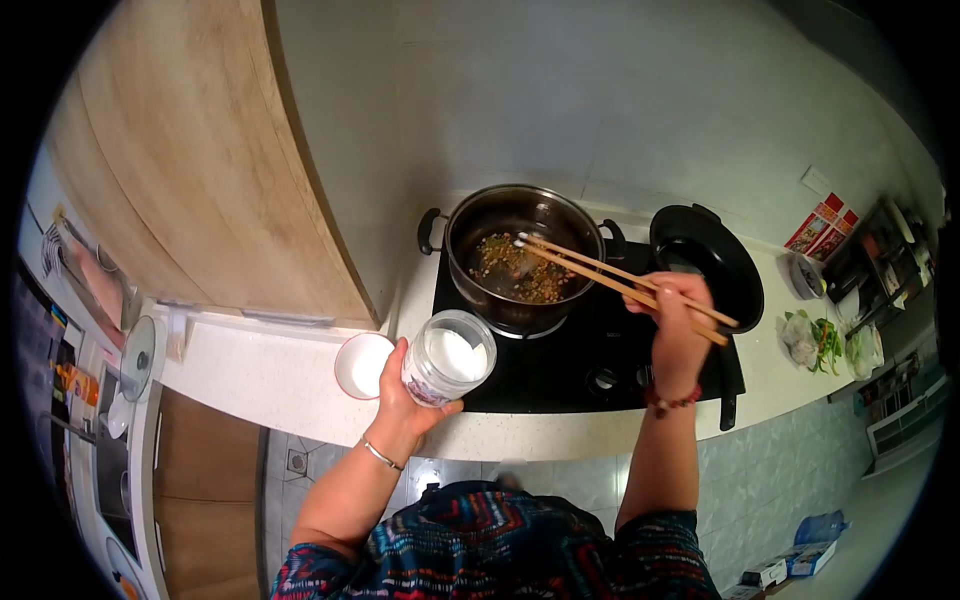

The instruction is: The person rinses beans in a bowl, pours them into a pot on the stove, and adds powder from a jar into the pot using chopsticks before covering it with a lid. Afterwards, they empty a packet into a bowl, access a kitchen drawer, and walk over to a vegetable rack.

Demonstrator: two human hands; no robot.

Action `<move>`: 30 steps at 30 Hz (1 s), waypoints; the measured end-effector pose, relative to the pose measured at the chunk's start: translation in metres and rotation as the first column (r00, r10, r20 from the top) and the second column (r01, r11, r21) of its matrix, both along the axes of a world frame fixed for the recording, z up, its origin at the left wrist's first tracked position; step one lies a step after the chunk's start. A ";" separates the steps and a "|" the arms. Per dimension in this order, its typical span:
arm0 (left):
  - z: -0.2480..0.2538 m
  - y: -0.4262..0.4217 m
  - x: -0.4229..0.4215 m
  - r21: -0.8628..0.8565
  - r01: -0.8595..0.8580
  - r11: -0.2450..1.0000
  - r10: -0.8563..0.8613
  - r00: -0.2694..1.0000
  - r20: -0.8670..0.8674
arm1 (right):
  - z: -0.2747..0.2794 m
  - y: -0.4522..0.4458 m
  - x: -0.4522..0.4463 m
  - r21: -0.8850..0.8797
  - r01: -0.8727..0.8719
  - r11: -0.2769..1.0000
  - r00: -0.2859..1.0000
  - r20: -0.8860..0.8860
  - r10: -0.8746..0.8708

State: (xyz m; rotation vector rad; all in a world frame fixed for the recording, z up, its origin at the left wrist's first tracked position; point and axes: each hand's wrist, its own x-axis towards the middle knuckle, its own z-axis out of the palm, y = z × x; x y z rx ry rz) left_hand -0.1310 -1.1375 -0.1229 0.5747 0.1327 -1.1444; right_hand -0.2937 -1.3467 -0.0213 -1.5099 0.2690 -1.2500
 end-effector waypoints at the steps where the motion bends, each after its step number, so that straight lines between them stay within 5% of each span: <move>1: 0.001 0.000 0.000 0.015 -0.007 1.000 0.007 1.000 -0.001 | 0.008 0.007 -0.009 0.030 -0.062 0.998 0.998 0.021 0.062; 6: 0.003 0.004 -0.001 -0.011 -0.013 1.000 0.013 1.000 -0.003 | 0.009 0.027 -0.030 0.008 -0.332 0.943 0.943 -0.011 0.332; 11: 0.001 0.007 -0.004 -0.047 0.030 0.998 -0.027 0.998 0.060 | 0.002 0.047 -0.030 0.134 -0.385 0.913 0.914 -0.083 0.397; 30: -0.001 0.008 -0.008 -0.046 0.059 0.997 -0.055 0.995 0.086 | -0.016 0.050 -0.028 0.077 -0.440 0.895 0.897 -0.013 0.442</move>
